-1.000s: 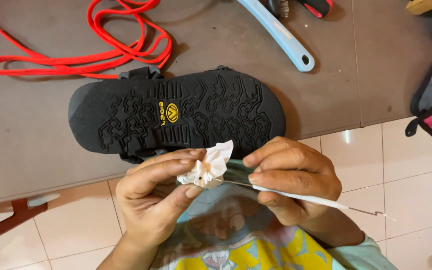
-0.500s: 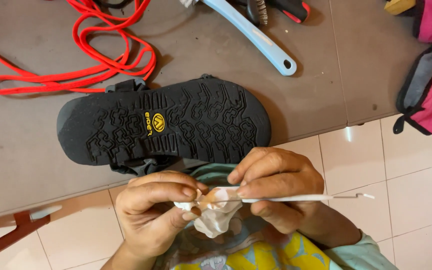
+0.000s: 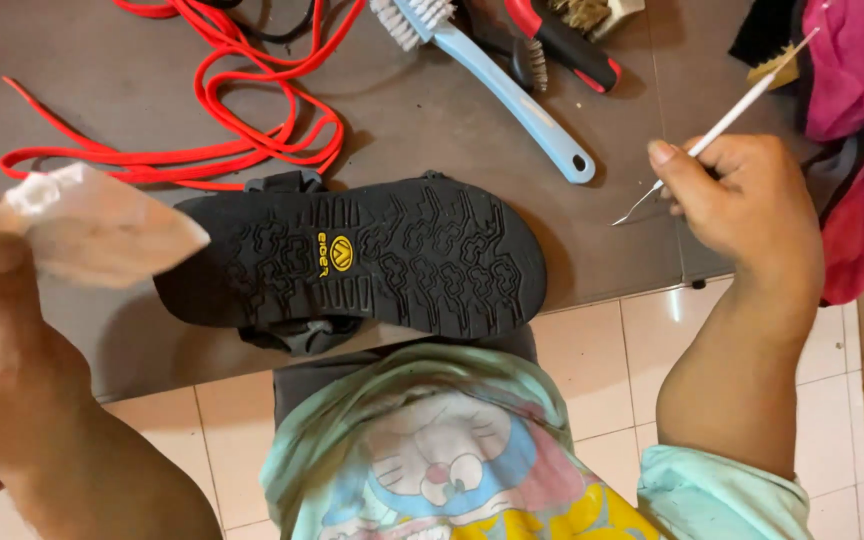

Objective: The person uses a metal pick tool to scrape debris from the treads of a black sandal sole. They then apply a white cleaning paste and scrub the sole with a blue brush.

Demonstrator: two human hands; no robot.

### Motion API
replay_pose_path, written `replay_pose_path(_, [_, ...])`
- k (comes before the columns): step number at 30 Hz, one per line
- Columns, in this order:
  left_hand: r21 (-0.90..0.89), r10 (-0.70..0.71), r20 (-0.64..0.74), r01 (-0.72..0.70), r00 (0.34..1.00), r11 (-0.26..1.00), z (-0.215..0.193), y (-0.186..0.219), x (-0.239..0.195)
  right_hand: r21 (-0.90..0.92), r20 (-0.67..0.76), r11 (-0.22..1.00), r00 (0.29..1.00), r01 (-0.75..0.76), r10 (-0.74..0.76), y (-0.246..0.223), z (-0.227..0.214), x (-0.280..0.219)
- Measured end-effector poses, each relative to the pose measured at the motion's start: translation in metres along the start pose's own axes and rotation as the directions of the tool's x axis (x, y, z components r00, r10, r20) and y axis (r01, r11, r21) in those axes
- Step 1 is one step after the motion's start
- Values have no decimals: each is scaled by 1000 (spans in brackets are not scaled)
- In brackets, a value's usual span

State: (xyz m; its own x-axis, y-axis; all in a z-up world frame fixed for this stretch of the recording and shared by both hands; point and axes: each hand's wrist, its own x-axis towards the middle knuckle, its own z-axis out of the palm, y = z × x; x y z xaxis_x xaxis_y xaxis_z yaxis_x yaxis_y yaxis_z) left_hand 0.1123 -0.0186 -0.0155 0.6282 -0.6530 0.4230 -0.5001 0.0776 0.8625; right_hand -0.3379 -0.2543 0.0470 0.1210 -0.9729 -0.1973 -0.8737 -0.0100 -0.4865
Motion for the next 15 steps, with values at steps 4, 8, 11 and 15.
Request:
replay_pose_path(4, [171,137,83,-149,987,974,14,-10,14,-240,10,963,992,-122,128,-11,-11,18])
replay_pose_path(8, [179,113,269,-165,957,970,24,8,25,-272,-8,955,993,-118,120,-17,-16,23])
replay_pose_path(11, [195,127,306,-192,943,962,24,16,23,-417,-32,909,999,-30,18,-6,-20,28])
replay_pose_path(15, [184,228,209,-267,951,946,18,10,14,-215,-241,961,944,173,-224,1,-34,45])
